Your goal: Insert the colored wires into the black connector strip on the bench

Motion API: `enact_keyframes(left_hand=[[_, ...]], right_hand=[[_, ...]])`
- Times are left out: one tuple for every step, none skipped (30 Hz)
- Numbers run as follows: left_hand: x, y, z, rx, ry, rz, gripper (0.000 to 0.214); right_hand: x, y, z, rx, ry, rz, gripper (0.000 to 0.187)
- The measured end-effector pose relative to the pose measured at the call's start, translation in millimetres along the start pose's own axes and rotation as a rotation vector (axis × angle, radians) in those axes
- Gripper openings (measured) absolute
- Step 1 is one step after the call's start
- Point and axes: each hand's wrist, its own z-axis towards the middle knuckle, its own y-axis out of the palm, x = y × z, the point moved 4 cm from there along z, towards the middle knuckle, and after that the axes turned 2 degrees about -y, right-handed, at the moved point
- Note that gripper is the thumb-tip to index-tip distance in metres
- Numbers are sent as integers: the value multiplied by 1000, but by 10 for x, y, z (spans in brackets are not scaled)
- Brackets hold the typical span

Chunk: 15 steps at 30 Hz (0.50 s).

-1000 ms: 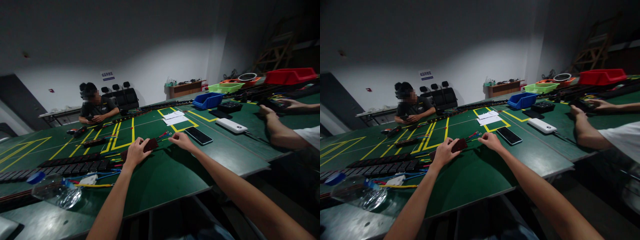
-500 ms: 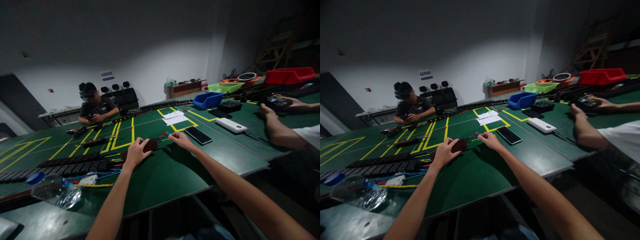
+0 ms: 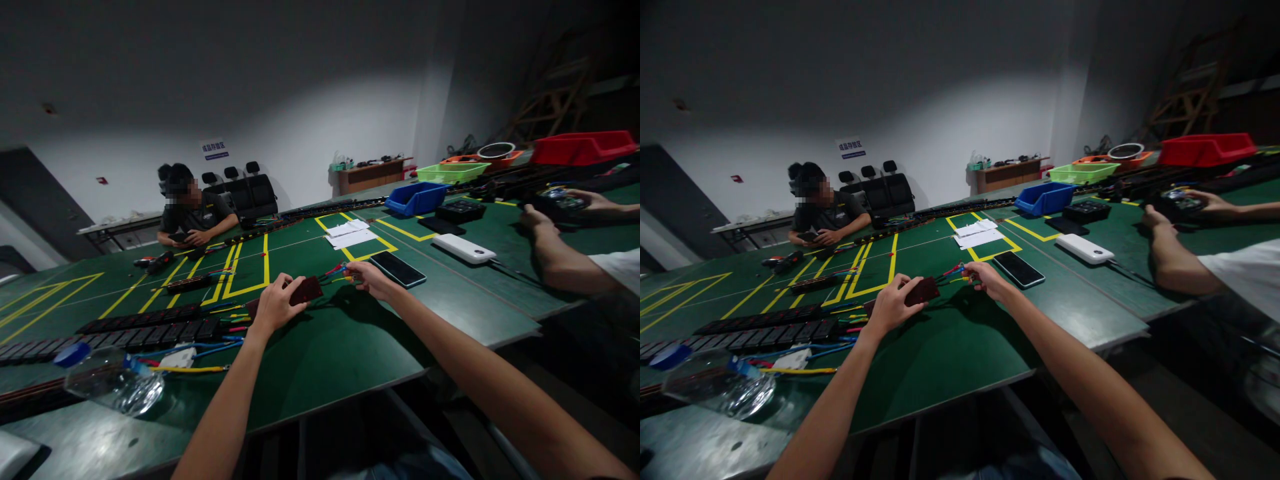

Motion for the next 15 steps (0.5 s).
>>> enact_keyframes(left_hand=[[4, 2, 0, -3, 3, -3, 65], [5, 6, 0, -9, 6, -2, 65], [3, 12, -1, -16, 5, 2, 65], [-3, 18, -3, -24, 2, 9, 65], [-12, 23, -5, -31, -5, 18, 65], [-23, 28, -8, -36, -14, 27, 65], [-37, 30, -10, -37, -25, 36, 65], [-49, 31, -13, -36, -34, 43, 64], [-60, 32, -15, -34, -42, 51, 64], [-68, 31, -16, -32, -49, 57, 63], [-73, 32, -15, -33, -53, 62, 62], [-74, 33, -14, -37, -56, 67, 62], [-73, 34, -13, -42, -57, 70, 62], [-68, 37, -10, -48, -55, 72, 63], [-61, 40, -8, -56, -51, 73, 64]], right_hand=[[8, -1, 4, -3, 17, 0, 19], [18, -3, 9, -1, 32, -10, 18], [26, -3, 14, 5, 41, -31, 19], [32, -2, 18, 12, 43, -57, 19], [35, 2, 20, 19, 38, -85, 20], [35, 7, 21, 22, 28, -109, 22], [33, 12, 21, 25, 12, -128, 23], [28, 17, 19, 26, -7, -143, 25], [24, 21, 17, 27, -28, -156, 27], [19, 21, 15, 31, -54, -170, 29], [16, 21, 16, 33, -83, -189, 32], [14, 20, 19, 35, -116, -214, 34], [13, 20, 25, 35, -156, -240, 37], [11, 20, 33, 36, -203, -267, 38], [8, 22, 40, 37, -255, -295, 39]])
